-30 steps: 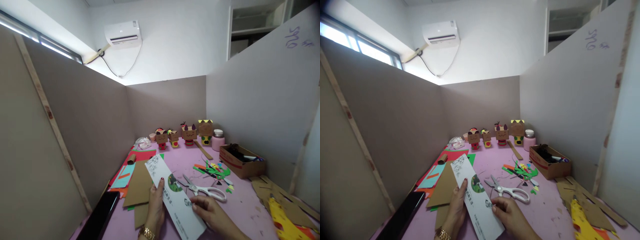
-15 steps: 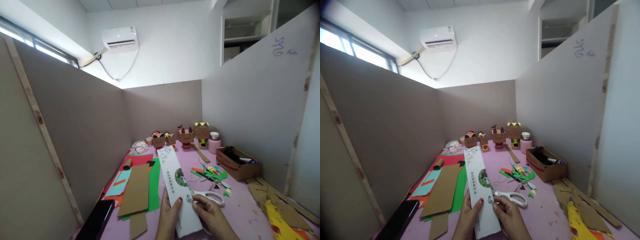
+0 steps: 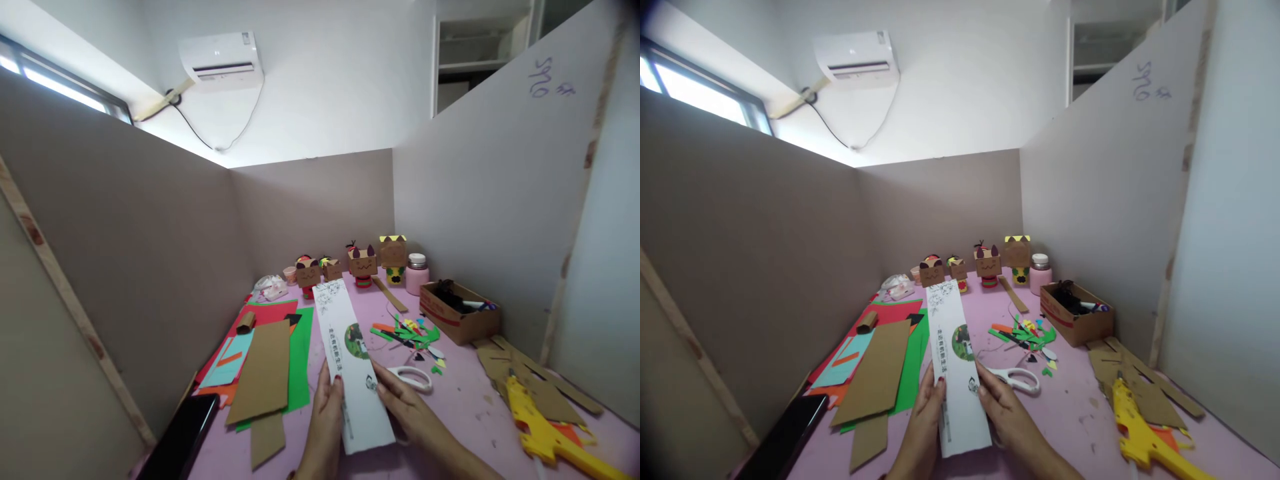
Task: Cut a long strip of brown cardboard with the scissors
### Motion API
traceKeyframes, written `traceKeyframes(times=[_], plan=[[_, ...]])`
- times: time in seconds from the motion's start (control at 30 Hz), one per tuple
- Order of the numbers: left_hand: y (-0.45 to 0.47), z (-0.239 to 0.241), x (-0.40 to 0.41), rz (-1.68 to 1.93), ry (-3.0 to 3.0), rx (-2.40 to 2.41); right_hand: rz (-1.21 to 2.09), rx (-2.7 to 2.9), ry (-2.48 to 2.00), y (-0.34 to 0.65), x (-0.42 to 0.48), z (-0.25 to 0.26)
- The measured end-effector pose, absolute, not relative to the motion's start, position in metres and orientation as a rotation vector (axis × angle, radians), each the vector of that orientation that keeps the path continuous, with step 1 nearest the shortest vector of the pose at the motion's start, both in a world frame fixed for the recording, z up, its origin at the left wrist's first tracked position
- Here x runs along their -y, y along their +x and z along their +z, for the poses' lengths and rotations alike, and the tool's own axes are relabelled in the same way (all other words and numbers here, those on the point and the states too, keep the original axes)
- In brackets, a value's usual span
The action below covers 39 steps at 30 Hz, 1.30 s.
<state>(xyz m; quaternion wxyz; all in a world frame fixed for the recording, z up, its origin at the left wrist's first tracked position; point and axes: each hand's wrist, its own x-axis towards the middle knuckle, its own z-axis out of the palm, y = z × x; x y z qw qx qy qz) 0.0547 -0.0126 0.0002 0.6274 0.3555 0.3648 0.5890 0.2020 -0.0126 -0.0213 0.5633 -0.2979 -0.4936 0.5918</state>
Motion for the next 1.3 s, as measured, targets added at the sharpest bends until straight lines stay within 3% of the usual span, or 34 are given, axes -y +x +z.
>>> traceKeyframes(times=[0.17,0.53,1.03,1.3], plan=[[0.05,0.0,0.01,1.399,0.71,-0.908,1.412,1.145,-0.588,0.204,0.009,-0.018],[0.05,0.002,0.012,1.08,0.574,-0.66,1.545,1.025,-0.582,0.203,0.009,-0.024],[0.046,0.0,0.012,1.095,0.628,-0.636,1.503,1.068,-0.632,0.2,0.008,-0.033],[0.041,0.007,0.006,1.317,0.668,-0.683,1.469,1.11,-0.7,0.199,0.005,-0.038]])
